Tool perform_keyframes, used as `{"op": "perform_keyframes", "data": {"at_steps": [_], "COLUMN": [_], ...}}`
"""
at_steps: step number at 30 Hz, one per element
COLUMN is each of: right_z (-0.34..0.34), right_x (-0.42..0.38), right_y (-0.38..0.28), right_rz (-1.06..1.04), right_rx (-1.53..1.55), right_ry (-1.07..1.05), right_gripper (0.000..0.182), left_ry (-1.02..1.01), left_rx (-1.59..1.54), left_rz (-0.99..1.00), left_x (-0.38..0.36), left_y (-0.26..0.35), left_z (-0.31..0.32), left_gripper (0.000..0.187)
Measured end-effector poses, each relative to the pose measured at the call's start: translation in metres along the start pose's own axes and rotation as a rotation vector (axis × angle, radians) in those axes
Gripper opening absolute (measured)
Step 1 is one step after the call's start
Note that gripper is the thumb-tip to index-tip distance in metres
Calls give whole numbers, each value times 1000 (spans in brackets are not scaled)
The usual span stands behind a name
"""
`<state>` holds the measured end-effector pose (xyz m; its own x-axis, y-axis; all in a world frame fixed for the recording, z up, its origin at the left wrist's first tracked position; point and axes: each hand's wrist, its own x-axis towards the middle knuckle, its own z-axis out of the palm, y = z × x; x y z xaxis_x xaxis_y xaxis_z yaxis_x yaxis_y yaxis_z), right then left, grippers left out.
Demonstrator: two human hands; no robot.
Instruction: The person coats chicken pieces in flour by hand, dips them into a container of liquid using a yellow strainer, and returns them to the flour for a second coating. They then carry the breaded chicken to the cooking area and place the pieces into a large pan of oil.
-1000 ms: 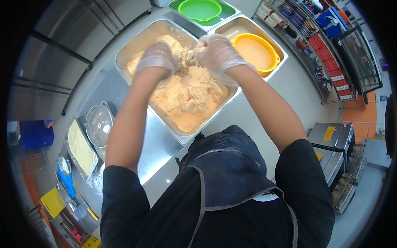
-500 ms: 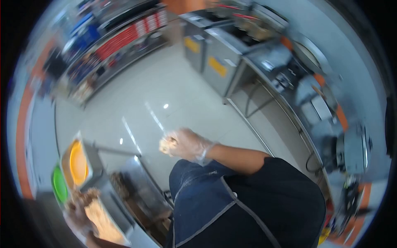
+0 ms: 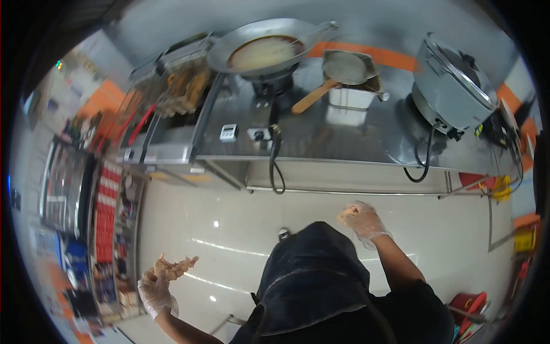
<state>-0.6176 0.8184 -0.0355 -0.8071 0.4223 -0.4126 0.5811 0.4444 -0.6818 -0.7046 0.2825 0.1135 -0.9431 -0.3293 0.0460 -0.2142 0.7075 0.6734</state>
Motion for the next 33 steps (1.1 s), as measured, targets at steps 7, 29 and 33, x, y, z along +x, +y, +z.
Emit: {"op": "perform_keyframes", "data": {"at_steps": [7,29,33], "right_z": [-76,-331,-331], "right_x": [8,185,200], "right_y": [59,62,75], "right_rz": [142,-57,-11], "right_rx": [543,1196,1165], "right_ry": [357,222,192], "right_gripper": [25,38,39], "left_ry": [-31,179,-39], "left_rx": [-49,957,404], "left_rz": [166,1031,680], "left_x": [128,318,326], "left_y": [146,461,497], "left_z": [85,150,194], "left_gripper": [11,28,31]}}
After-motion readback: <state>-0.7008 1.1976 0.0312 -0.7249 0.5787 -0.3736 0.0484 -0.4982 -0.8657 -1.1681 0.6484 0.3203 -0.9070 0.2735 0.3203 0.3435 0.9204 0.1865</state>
